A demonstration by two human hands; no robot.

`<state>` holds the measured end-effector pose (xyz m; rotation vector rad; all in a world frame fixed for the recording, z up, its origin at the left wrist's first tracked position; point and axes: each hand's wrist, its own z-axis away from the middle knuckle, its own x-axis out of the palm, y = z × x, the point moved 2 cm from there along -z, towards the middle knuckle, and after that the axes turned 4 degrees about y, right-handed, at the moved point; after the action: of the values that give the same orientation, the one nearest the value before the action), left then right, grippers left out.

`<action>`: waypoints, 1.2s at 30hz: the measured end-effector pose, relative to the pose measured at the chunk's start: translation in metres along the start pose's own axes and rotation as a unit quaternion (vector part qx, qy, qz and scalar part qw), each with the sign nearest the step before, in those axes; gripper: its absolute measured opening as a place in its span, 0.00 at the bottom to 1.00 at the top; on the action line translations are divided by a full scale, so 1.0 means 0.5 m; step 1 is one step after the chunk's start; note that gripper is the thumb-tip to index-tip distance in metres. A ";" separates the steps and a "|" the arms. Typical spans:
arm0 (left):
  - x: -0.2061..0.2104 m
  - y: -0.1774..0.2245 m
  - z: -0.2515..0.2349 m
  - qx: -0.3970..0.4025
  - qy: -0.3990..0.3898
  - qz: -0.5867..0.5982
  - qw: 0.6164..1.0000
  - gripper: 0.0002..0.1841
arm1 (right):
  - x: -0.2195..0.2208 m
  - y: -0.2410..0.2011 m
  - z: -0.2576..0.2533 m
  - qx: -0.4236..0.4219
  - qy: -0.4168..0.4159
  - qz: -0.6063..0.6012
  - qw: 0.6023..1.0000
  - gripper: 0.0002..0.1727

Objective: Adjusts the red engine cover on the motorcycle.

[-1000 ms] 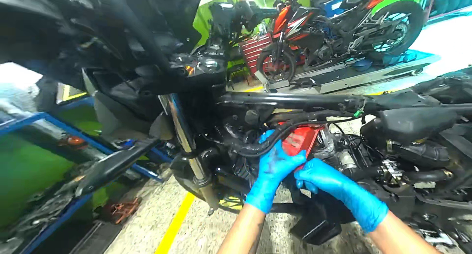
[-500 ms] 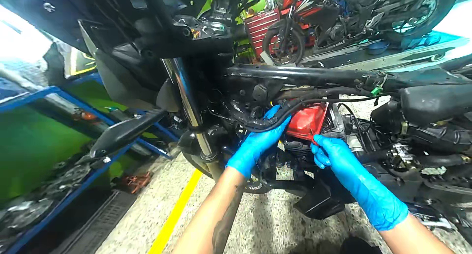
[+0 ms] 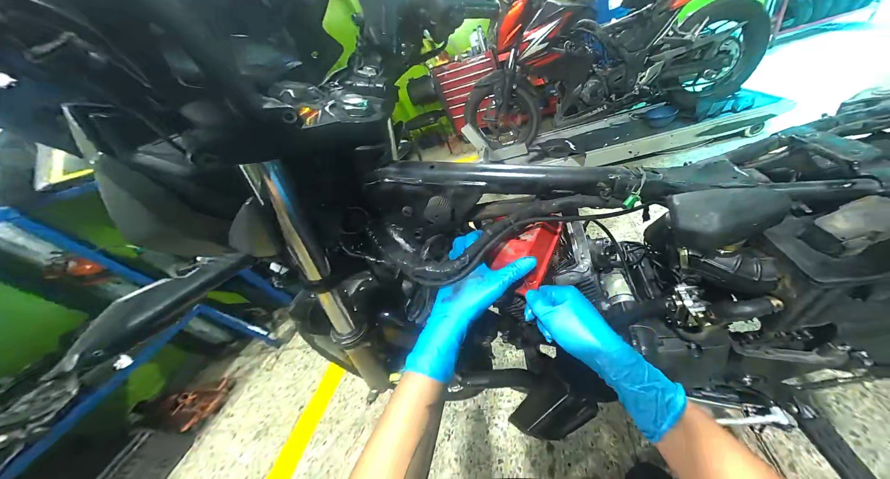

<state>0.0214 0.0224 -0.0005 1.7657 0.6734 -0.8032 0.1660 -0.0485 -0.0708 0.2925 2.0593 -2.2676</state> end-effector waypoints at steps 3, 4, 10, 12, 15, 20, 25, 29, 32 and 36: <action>0.013 0.003 -0.008 -0.002 -0.004 -0.015 1.000 0.46 | 0.005 0.007 -0.010 0.001 -0.004 0.059 0.998 0.23; 0.019 0.001 -0.009 -0.003 0.004 -0.012 1.000 0.45 | 0.006 0.011 -0.010 -0.002 0.005 0.065 0.998 0.23; 0.035 -0.005 0.009 0.020 0.069 0.019 0.997 0.41 | 0.009 0.016 -0.004 0.008 0.035 -0.011 0.999 0.21; 0.027 -0.007 -0.001 0.042 0.052 0.040 0.997 0.40 | 0.013 0.001 0.002 0.013 0.009 -0.073 0.997 0.20; -0.012 0.001 0.016 0.028 -0.044 0.072 0.996 0.38 | 0.022 -0.011 0.008 0.019 -0.016 -0.107 0.994 0.21; -0.036 0.019 0.011 -0.009 -0.123 0.019 0.992 0.43 | -0.017 0.020 0.027 -0.012 0.005 -0.136 0.991 0.20; -0.032 -0.009 0.036 -0.046 -0.139 0.008 0.989 0.41 | -0.052 0.061 0.033 -0.037 0.035 -0.150 0.987 0.21; -0.015 -0.013 0.044 -0.078 -0.075 0.034 0.994 0.44 | -0.077 0.051 0.022 -0.061 -0.026 -0.078 0.995 0.22; -0.001 -0.031 0.054 -0.106 -0.100 0.121 0.982 0.49 | -0.106 0.042 0.013 -0.088 -0.055 -0.017 0.994 0.20; 0.030 -0.037 0.039 -0.087 -0.087 0.108 0.987 0.47 | -0.146 0.021 0.011 -0.091 -0.085 0.140 0.982 0.19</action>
<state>0.0125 0.0106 -0.0277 1.5590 0.4145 -0.7164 0.2390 -0.0608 -0.0673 0.3403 1.9785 -1.8627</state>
